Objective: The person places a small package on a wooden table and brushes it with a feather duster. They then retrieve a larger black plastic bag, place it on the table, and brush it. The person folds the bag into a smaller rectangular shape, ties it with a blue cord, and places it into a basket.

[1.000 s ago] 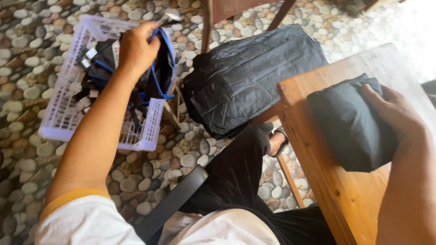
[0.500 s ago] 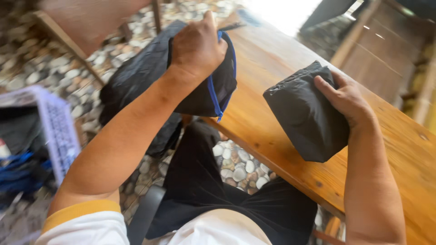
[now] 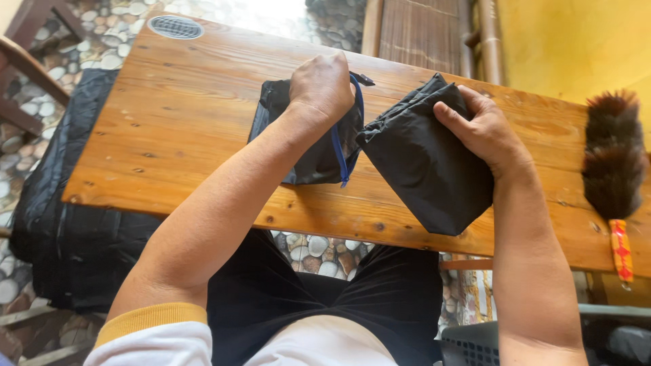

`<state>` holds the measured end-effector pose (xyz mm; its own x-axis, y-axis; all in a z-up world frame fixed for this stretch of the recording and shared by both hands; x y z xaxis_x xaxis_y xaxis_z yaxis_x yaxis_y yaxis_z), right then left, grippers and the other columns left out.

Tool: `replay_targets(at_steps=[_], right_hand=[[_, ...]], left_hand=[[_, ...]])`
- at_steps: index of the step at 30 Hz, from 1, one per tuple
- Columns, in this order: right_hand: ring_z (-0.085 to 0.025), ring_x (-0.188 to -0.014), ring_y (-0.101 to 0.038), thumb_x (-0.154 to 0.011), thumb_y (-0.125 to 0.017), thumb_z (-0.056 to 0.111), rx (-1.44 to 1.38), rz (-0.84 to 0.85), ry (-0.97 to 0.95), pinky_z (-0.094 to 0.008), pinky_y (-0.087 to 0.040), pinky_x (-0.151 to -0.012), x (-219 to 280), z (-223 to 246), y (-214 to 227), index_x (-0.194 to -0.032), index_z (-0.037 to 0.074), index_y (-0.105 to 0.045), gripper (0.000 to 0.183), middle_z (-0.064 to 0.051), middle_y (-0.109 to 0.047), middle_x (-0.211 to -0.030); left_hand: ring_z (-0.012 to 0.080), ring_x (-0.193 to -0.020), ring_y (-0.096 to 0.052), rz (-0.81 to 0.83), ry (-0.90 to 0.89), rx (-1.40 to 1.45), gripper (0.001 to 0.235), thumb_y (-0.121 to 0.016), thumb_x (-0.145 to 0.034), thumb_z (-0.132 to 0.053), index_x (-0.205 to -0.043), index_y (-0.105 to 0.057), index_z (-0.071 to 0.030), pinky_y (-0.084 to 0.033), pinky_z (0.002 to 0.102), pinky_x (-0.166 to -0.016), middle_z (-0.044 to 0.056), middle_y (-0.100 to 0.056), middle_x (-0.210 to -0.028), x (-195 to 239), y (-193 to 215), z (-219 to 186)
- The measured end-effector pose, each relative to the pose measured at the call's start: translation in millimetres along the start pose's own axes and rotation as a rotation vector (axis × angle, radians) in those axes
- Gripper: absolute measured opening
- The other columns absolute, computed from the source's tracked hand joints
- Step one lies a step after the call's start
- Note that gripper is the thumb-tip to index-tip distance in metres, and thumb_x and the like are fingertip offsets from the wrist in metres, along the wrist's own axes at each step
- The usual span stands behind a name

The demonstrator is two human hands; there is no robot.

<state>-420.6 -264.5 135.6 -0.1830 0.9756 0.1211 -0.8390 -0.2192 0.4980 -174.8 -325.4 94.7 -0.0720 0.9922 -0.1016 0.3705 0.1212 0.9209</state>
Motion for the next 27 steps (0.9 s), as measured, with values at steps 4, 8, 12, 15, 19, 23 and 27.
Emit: replay_targets(at_steps=[4, 8, 12, 15, 19, 23, 27], right_hand=[[-0.008, -0.097, -0.065, -0.094, -0.068, 0.042, 0.05, -0.058, 0.008, -0.022, -0.054, -0.083, 6.8, -6.0, 14.8, -0.123, 0.018, -0.067, 0.038, 0.005, -0.069, -0.106], [-0.006, -0.082, -0.055, -0.097, -0.072, 0.043, 0.203, -0.112, 0.107, -0.023, -0.045, -0.074, 8.0, -5.2, 19.4, -0.096, 0.02, -0.061, 0.026, 0.007, -0.057, -0.086], [-0.009, -0.084, -0.06, -0.092, -0.075, 0.048, 0.32, -0.154, 0.143, -0.027, -0.047, -0.076, 12.6, 9.1, 11.6, -0.102, 0.022, -0.068, 0.029, 0.004, -0.065, -0.086], [-0.013, -0.074, -0.06, -0.09, -0.075, 0.054, 0.438, -0.199, 0.155, -0.03, -0.048, -0.07, 16.6, 21.4, 8.1, -0.105, 0.025, -0.07, 0.033, 0.003, -0.065, -0.079], [-0.024, -0.075, -0.066, -0.088, -0.072, 0.061, 0.577, -0.212, 0.193, -0.039, -0.048, -0.07, 16.3, 32.3, -3.6, -0.104, 0.024, -0.067, 0.041, -0.003, -0.068, -0.076], [-0.04, -0.08, -0.068, -0.088, -0.067, 0.072, 0.758, -0.238, 0.237, -0.049, -0.049, -0.073, 11.6, 34.1, -18.6, -0.099, 0.02, -0.061, 0.053, -0.012, -0.069, -0.076], [-0.044, -0.088, -0.068, -0.086, -0.064, 0.075, 0.819, -0.228, 0.214, -0.054, -0.049, -0.072, 9.4, 35.8, -30.9, -0.11, 0.025, -0.063, 0.056, -0.014, -0.072, -0.083]], left_hand=[[0.0413, -0.097, -0.069, 0.031, -0.074, 0.068, 0.023, -0.057, -0.086, -0.02, -0.104, -0.067, -0.009, -0.057, 0.049, -0.082, 0.017, -0.073, -0.1, 2.7, -10.5, -38.2], [0.038, -0.095, -0.068, 0.09, -0.091, 0.144, 0.022, -0.06, -0.086, -0.025, -0.099, -0.067, -0.009, -0.056, 0.048, -0.079, 0.014, -0.073, -0.098, 9.2, -4.9, -61.3], [0.036, -0.101, -0.069, 0.13, -0.094, 0.159, 0.029, -0.061, -0.089, -0.036, -0.099, -0.066, -0.01, -0.055, 0.045, -0.086, 0.013, -0.074, -0.097, 10.0, -4.6, -68.3], [0.0293, -0.104, -0.067, 0.127, -0.131, 0.185, 0.03, -0.068, -0.09, -0.043, -0.104, -0.07, -0.017, -0.053, 0.042, -0.087, 0.004, -0.073, -0.107, 11.4, -1.0, -69.5], [0.0281, -0.107, -0.069, 0.182, -0.098, 0.233, 0.028, -0.065, -0.09, -0.043, -0.103, -0.077, -0.021, -0.055, 0.043, -0.087, 0.006, -0.076, -0.106, 17.1, 12.3, -62.3], [0.0144, -0.046, -0.063, 0.346, -0.032, 0.304, 0.026, -0.056, -0.1, -0.037, -0.109, -0.073, -0.021, -0.057, 0.031, -0.065, 0.002, -0.067, -0.056, 39.0, 28.4, -60.9], [0.0165, -0.046, -0.062, 0.366, -0.081, 0.357, 0.026, -0.051, -0.101, -0.032, -0.093, -0.072, -0.019, -0.055, 0.032, -0.054, 0.003, -0.067, -0.061, 37.4, 18.7, -54.9]])
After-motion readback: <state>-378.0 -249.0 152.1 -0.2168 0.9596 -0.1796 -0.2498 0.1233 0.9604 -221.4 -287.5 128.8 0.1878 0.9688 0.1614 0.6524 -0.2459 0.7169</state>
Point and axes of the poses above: each hand's wrist, its own x-axis away from the middle knuckle, its own y-axis out of the back of the hand, z = x × y, the point moved 10 cm from there along -x, towards the middle knuckle
